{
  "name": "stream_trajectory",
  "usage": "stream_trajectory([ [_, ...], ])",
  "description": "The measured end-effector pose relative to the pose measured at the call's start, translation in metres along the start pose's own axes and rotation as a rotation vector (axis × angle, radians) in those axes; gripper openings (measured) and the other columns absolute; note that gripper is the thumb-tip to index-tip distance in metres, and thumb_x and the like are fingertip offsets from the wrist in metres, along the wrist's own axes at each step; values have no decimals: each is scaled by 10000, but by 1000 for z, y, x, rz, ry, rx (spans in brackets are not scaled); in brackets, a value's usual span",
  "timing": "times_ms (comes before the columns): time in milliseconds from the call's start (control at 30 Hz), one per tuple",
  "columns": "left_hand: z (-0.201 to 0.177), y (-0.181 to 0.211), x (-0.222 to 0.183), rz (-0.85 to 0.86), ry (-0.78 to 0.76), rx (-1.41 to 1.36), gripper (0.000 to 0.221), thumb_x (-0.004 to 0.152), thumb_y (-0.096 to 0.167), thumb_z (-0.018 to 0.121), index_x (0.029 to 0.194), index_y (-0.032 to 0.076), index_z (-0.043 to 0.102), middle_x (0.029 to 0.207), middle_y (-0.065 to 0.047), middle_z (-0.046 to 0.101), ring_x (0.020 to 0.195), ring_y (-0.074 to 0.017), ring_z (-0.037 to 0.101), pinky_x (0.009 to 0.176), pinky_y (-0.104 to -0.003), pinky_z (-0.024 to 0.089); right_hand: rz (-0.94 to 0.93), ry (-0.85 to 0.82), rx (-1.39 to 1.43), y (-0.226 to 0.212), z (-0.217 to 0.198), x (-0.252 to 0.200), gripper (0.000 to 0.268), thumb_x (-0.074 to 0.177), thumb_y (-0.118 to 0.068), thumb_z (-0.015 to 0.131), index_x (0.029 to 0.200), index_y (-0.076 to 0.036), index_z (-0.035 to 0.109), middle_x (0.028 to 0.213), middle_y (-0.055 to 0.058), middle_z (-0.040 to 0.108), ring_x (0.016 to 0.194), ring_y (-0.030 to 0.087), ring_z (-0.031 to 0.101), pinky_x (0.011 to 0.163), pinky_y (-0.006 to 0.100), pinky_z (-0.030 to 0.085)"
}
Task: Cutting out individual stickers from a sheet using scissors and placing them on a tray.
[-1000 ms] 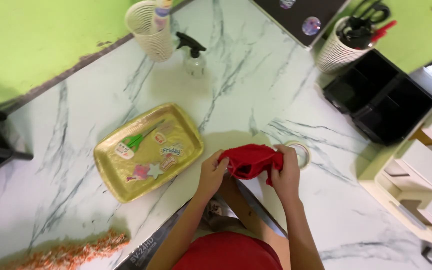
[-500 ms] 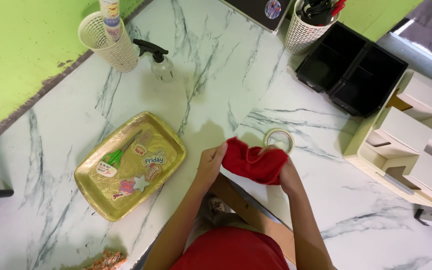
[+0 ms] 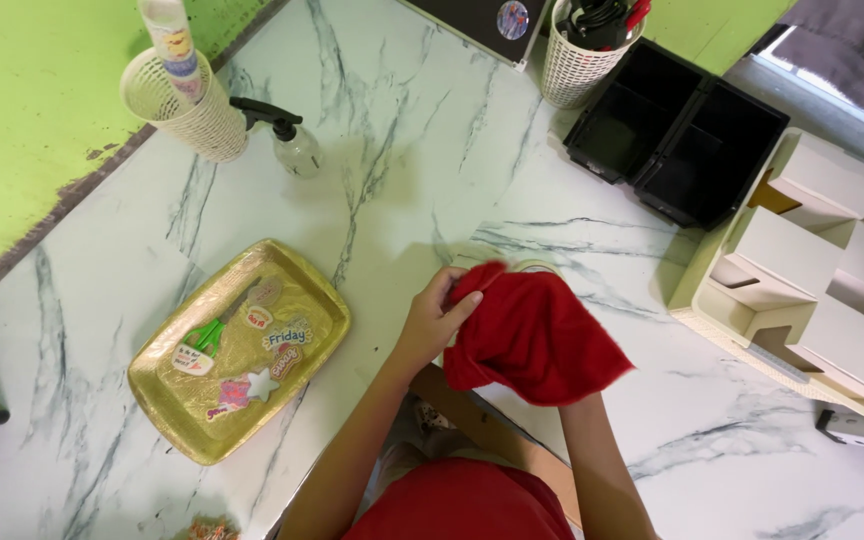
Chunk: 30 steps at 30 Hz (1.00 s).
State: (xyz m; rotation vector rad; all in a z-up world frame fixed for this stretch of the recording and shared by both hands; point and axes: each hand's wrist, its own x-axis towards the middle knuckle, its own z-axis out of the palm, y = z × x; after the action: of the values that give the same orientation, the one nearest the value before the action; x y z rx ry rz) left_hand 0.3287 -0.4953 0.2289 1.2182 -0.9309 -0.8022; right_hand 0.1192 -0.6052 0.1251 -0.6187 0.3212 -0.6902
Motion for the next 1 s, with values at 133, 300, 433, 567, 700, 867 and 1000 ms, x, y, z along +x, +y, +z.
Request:
stream_trajectory([
  [133, 7, -21, 8, -132, -4, -104, 253, 971, 94, 676, 1194, 30, 576, 1034, -17, 686, 937, -79, 639, 813, -232, 532, -98, -27, 119, -28, 34, 0, 544, 1064, -308, 532, 1514, -14, 450, 1516, 150, 510, 1382, 269, 527, 1203, 397, 414],
  [300, 13, -34, 21, -233, -46, -69, 174, 989, 105, 675, 1138, 17, 650, 983, -42, 689, 881, -106, 672, 818, -265, 565, -30, 356, 107, -43, -35, 0, 263, 1145, -283, 513, 1191, -44, 615, 1048, 71, 671, 897, 219, 656, 782, 357, 574],
  [433, 23, -27, 38, -262, -68, -15, 173, 982, 133, 660, 1127, 41, 651, 983, -32, 715, 875, -99, 690, 813, -262, 568, -76, 579, -101, -84, -24, -5, 301, 1068, -391, 504, 972, -123, 605, 748, 64, 625, 573, 205, 557, 463, 333, 445],
  [567, 40, -42, 49, -253, -105, -16, 170, 1009, 158, 635, 1115, 27, 660, 974, -43, 718, 882, -103, 677, 830, -268, 573, -294, 51, 225, -130, -14, -17, 408, 1217, -430, 475, 996, -101, 570, 769, 25, 576, 628, 188, 532, 524, 332, 450],
  [700, 61, -62, 70, -241, -213, -13, 171, 1020, 168, 623, 1112, 30, 662, 964, -45, 725, 885, -106, 679, 833, -276, 565, -421, 284, 167, -169, -30, -20, 313, 1264, -359, 460, 1150, -95, 584, 1010, 24, 621, 891, 200, 591, 778, 335, 516],
  [867, 94, -112, 129, -136, -279, 83, 179, 1004, 154, 649, 1131, 28, 660, 1060, -70, 717, 958, -137, 656, 857, -299, 542, -526, 411, 110, -184, 3, -20, 371, 1143, -326, 423, 1405, -87, 531, 1412, 77, 578, 1283, 256, 551, 1131, 403, 449],
  [1000, 123, -176, 195, -265, -115, -147, 394, 972, 222, 664, 1301, 26, 575, 1275, -113, 628, 1088, -199, 639, 925, -327, 560, -580, 456, 149, -167, -13, -15, 501, 1113, -352, 415, 1529, -72, 444, 1545, 112, 490, 1399, 288, 485, 1218, 436, 388],
])
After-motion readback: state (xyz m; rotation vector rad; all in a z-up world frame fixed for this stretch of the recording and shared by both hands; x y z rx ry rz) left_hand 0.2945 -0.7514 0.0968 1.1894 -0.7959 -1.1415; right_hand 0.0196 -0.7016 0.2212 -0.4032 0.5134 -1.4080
